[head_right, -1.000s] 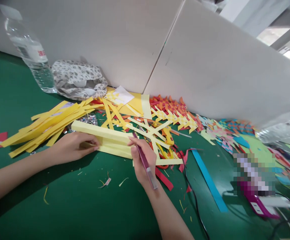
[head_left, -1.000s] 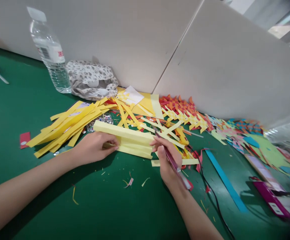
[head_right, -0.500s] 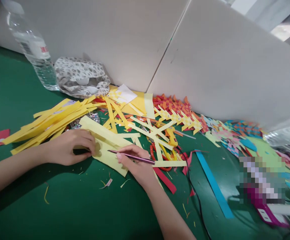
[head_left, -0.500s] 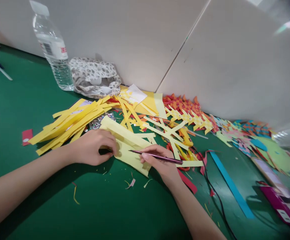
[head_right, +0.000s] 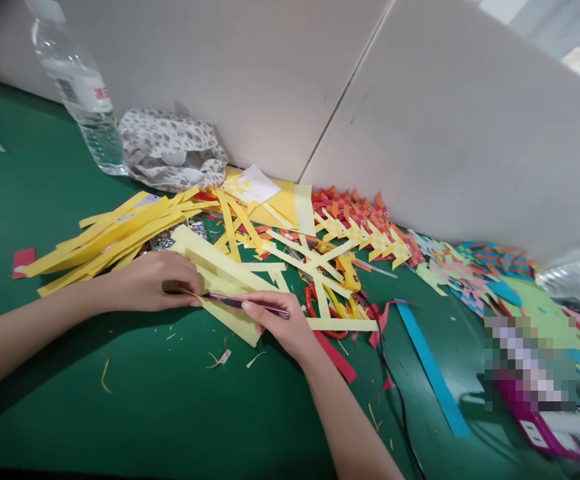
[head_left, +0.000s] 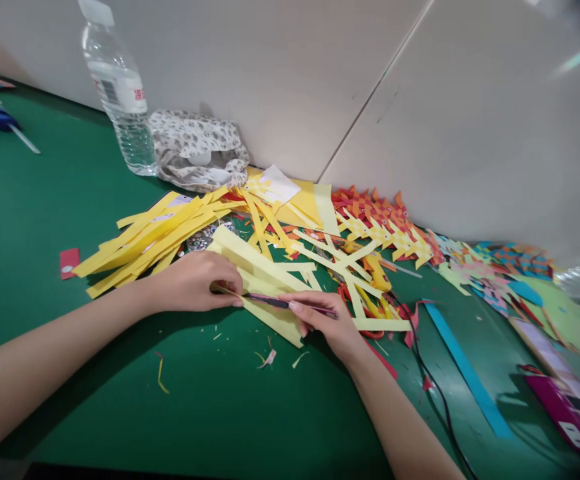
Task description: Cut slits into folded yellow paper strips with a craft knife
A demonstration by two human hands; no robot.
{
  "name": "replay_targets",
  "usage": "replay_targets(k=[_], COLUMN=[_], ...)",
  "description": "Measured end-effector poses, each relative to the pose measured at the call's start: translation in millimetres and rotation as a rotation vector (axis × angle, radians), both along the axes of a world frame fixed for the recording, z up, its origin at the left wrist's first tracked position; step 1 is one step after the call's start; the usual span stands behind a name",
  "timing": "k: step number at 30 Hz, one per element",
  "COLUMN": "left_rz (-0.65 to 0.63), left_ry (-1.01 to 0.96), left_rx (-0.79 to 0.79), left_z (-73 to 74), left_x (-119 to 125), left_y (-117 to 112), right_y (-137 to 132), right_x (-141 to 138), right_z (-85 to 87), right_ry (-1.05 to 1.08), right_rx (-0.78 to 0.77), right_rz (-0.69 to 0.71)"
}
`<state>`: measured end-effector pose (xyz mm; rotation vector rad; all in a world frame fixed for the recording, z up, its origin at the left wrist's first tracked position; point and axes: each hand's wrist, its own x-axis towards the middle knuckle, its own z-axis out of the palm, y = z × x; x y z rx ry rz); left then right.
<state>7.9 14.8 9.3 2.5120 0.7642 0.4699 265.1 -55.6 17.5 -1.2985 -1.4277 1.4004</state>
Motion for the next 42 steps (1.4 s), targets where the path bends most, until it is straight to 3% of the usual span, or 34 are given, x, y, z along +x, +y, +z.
replay_targets(k=[17,42], left_rz=[-0.007,0.006], left_ry=[0.021,0.036], left_rx=[-0.021,-0.055], left_z=[-5.1,0.4], left_x=[-1.7,-3.3], left_y=[5.3,1.5], right_y=[2.4,0.3], right_x=[10.2,14.7], right_z=[0.0,-2.4], right_ry=[-0.037,-0.050], right_rx=[0.003,-0.004], right_rz=[0.125,0.107])
